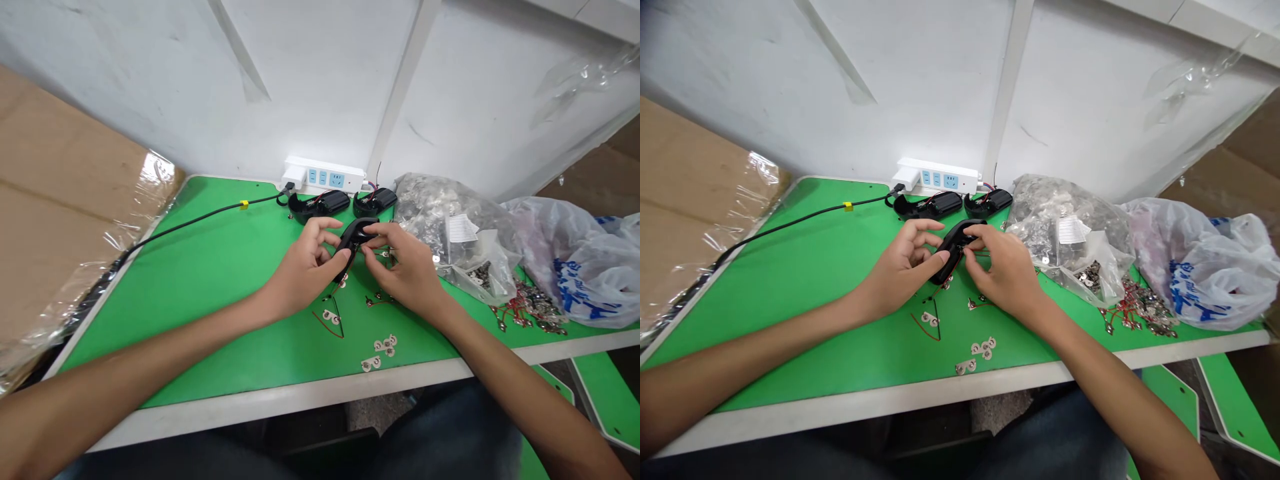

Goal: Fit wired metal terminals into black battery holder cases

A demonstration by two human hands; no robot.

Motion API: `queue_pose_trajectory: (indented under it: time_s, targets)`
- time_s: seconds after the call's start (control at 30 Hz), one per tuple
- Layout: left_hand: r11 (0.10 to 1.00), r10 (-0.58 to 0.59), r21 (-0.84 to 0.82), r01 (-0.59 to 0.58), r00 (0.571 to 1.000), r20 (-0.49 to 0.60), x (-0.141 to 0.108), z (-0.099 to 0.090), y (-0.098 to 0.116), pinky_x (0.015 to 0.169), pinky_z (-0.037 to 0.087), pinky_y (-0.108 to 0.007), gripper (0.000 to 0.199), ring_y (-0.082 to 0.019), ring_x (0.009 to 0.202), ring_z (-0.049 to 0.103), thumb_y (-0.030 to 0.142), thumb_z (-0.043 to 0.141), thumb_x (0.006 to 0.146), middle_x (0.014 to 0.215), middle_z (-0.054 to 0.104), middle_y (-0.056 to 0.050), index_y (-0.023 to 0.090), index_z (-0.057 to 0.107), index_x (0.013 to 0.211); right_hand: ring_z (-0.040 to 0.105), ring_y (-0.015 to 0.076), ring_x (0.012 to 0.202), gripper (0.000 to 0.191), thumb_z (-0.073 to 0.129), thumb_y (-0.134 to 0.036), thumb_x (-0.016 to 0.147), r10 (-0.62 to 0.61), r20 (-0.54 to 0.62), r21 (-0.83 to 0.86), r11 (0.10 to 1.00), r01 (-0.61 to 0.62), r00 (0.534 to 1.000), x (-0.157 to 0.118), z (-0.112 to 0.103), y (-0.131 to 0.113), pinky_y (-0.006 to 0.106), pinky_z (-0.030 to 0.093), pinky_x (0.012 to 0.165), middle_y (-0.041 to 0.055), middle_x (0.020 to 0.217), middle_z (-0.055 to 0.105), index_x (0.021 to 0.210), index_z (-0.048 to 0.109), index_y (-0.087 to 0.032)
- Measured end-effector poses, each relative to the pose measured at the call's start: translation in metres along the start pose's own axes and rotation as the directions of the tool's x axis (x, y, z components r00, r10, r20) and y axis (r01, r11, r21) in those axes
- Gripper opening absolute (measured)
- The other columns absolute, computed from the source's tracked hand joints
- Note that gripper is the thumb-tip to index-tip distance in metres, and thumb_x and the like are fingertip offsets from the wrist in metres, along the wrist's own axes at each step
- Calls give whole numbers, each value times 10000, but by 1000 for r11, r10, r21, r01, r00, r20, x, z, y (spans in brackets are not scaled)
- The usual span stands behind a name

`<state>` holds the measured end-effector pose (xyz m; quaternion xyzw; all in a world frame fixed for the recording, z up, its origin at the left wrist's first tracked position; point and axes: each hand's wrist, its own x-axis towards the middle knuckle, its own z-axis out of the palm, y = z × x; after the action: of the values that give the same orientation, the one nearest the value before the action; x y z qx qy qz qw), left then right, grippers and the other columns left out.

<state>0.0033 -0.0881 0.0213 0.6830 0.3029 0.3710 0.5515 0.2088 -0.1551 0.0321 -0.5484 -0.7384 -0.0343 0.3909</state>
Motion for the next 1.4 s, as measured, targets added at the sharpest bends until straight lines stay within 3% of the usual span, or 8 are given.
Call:
queue_pose_trajectory:
  time_s: [0.47,0.97,1.4]
  targets:
    - [999,-17,-33,17,1000,-10,1,0,-3,527,430,-218,459,-80,622,544,335,734,921,1057,654,-19,231,505,1305,790,240,920,289,651,-224,994,38,-22,44,998,-37,999,-1,0,0,405,583,863,26,1012,816,1279,619,-266]
    - [999,-25,-31,25,1000,6,1,0,-1,532,456,-229,450,-83,621,555,329,719,924,1055,651,-17,235,495,1303,795,254,967,281,644,-228,1012,-2,3,24,1000,2,1000,-2,1,2,411,564,849,37,1054,819,1288,608,-269]
    - [1000,19,22,-19,1000,17,-1,1,3,490,396,-218,413,-57,563,516,303,723,922,1043,650,-8,230,516,1272,791,247,951,251,664,-205,995,25,56,32,999,-27,998,-2,0,1,394,557,833,26,1034,817,1235,630,-270]
